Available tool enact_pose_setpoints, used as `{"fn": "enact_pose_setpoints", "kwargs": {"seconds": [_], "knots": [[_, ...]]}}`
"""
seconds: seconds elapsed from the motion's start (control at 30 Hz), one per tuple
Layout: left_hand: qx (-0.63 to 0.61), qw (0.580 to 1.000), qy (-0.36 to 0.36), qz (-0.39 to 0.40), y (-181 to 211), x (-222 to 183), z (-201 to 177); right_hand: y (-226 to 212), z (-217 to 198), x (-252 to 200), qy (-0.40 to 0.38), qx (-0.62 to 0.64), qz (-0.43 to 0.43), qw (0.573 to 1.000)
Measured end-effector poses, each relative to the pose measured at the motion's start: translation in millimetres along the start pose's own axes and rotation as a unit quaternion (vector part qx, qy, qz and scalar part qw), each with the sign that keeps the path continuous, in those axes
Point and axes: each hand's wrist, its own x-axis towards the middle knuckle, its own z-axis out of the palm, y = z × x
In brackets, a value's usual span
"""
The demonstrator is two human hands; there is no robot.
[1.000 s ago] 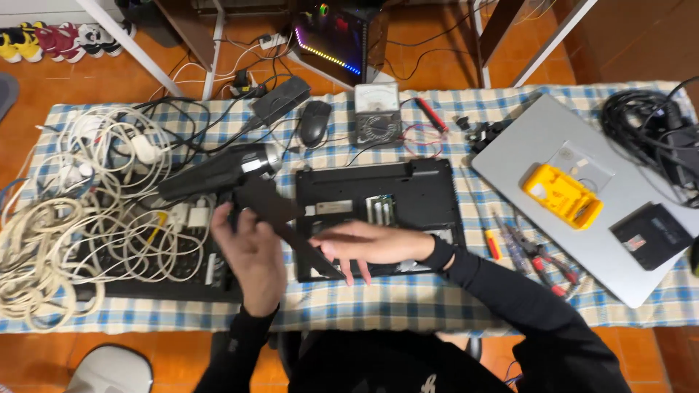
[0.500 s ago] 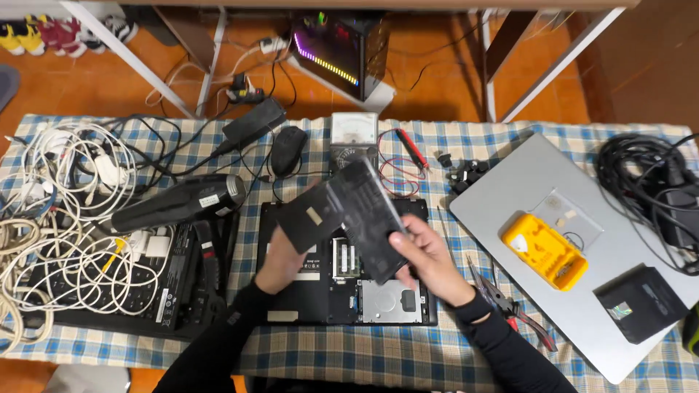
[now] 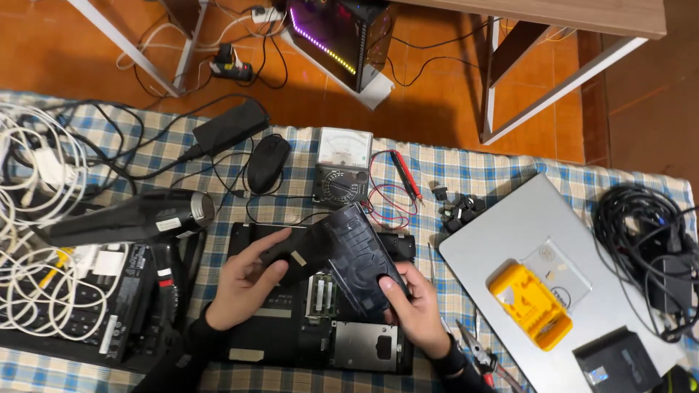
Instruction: The person uses a hair dryer to heat an internal area of a laptop base, then positions a black plastic cover over the internal components, and finally slides a laptop battery into its compartment and locks it in place.
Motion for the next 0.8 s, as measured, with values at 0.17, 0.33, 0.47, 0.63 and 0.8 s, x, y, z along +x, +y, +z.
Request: {"fn": "enact_pose_setpoints", "kwargs": {"seconds": [0.17, 0.33, 0.47, 0.63, 0.8], "knots": [[0.007, 1.000, -0.014, -0.007, -8, 0, 1, 5, -6, -1, 0.016, -0.003, 0.028, 0.999], [-0.011, 0.999, -0.032, 0.011, -7, -1, 2, 12, -10, -3, 0.003, -0.003, 0.015, 1.000], [-0.109, 0.993, -0.049, 0.020, 4, 7, 8, 7, -6, 3, -0.008, 0.001, -0.025, 1.000], [-0.141, 0.989, -0.042, 0.005, 15, 7, 12, -4, 2, 2, -0.013, -0.009, -0.050, 0.999], [-0.137, 0.987, -0.050, 0.069, 23, 7, 14, -8, 6, 1, -0.038, -0.012, -0.081, 0.996]]}}
